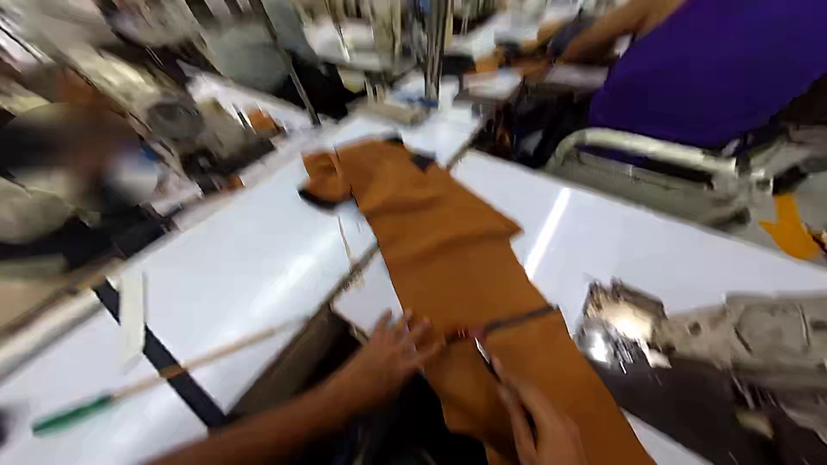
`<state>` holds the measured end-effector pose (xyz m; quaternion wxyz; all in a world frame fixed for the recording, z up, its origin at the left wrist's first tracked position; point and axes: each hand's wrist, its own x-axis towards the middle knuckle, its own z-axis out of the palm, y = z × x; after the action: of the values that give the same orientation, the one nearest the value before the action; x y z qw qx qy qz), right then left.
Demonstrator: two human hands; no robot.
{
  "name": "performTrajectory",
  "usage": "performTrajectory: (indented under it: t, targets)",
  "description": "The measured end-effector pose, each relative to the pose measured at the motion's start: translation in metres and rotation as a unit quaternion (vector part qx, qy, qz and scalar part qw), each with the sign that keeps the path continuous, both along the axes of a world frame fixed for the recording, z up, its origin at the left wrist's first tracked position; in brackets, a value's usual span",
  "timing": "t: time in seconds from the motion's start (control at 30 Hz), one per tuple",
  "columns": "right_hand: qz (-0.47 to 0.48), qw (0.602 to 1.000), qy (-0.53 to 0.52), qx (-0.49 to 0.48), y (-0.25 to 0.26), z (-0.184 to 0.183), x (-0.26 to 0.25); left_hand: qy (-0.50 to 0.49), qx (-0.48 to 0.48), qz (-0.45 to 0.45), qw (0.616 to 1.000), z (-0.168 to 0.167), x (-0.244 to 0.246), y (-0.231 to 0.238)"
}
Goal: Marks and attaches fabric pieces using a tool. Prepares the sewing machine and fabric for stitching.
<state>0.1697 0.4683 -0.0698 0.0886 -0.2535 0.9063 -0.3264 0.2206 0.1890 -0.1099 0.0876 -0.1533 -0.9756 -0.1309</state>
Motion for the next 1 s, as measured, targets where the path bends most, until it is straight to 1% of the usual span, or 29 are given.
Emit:
performTrajectory:
  t: [0.03, 0.1, 0.17, 0.23, 0.27, 0.3, 0.37, 0.4, 0.43, 0.5, 0.6, 0.67, 0.7, 0.73, 0.77, 0.8, 0.83, 0.9, 0.93, 0.97, 1.0]
  targets:
    - [-0.006, 1.000, 0.020, -0.006, 0.001, -0.006, 0.000, -0.023, 0.007, -0.007, 1.000, -0.001, 0.000, 0.000]
    - [-0.016, 0.999, 0.021, -0.025, 0.004, -0.009, 0.000, -0.051, 0.008, -0.012, 0.999, -0.001, -0.003, 0.001]
    - [-0.022, 0.998, 0.024, -0.055, 0.008, 0.004, 0.004, -0.051, 0.005, -0.010, 0.999, 0.000, -0.004, 0.002]
    - [-0.016, 0.991, 0.076, -0.114, 0.008, 0.016, 0.013, -0.044, 0.000, -0.003, 0.999, 0.000, -0.002, 0.003]
    - [-0.009, 0.985, 0.098, -0.141, 0.007, 0.014, 0.015, -0.043, -0.004, 0.000, 0.999, 0.000, -0.002, 0.002]
    - [0.003, 0.984, 0.109, -0.138, 0.007, 0.007, 0.017, -0.046, -0.007, 0.001, 0.999, 0.001, -0.001, 0.002]
    - [0.018, 0.993, 0.103, -0.052, 0.008, -0.008, 0.011, -0.054, -0.013, -0.003, 0.998, 0.003, -0.001, 0.003]
    - [0.020, 0.995, 0.096, -0.020, 0.007, -0.004, 0.007, -0.051, -0.018, -0.005, 0.999, 0.003, -0.002, 0.004]
    - [0.020, 0.995, 0.100, -0.011, 0.006, 0.005, 0.003, -0.048, -0.022, -0.003, 0.999, 0.003, -0.003, 0.004]
    - [0.028, 0.993, 0.107, -0.045, 0.001, 0.009, 0.006, -0.046, -0.023, -0.002, 0.999, 0.002, -0.002, 0.000]
    - [0.035, 0.996, 0.083, 0.000, 0.003, -0.012, 0.009, -0.045, 0.020, -0.034, 0.998, 0.000, 0.008, -0.011]
    - [0.035, 0.995, 0.088, 0.011, -0.001, -0.008, -0.001, -0.023, 0.033, -0.043, 0.998, -0.001, 0.006, -0.022]
    - [0.032, 0.996, 0.087, 0.006, -0.001, -0.001, 0.003, -0.023, 0.031, -0.043, 0.998, -0.001, 0.008, -0.023]
    - [0.032, 0.995, 0.092, -0.012, 0.001, 0.008, 0.007, -0.030, 0.031, -0.042, 0.998, 0.000, 0.010, -0.020]
    - [0.036, 0.992, 0.105, -0.051, -0.001, 0.013, 0.008, -0.030, 0.028, -0.037, 0.998, 0.001, 0.008, -0.019]
    - [0.042, 0.988, 0.115, -0.096, -0.003, 0.011, 0.009, -0.029, 0.024, -0.033, 0.999, 0.000, 0.006, -0.021]
    - [0.049, 0.987, 0.114, -0.106, -0.003, 0.006, 0.013, -0.032, 0.025, -0.032, 0.999, 0.000, 0.008, -0.021]
    - [0.054, 0.994, 0.092, -0.036, -0.001, -0.004, 0.012, -0.039, 0.028, -0.035, 0.998, 0.001, 0.011, -0.019]
    - [0.052, 0.995, 0.087, -0.013, -0.001, 0.003, 0.008, -0.037, 0.028, -0.035, 0.998, 0.001, 0.009, -0.017]
    - [0.055, 0.994, 0.097, -0.012, -0.004, 0.011, 0.004, -0.030, 0.028, -0.033, 0.999, 0.000, 0.006, -0.017]
    - [0.061, 0.992, 0.103, -0.031, -0.007, 0.014, 0.004, -0.027, 0.027, -0.030, 0.999, -0.001, 0.006, -0.019]
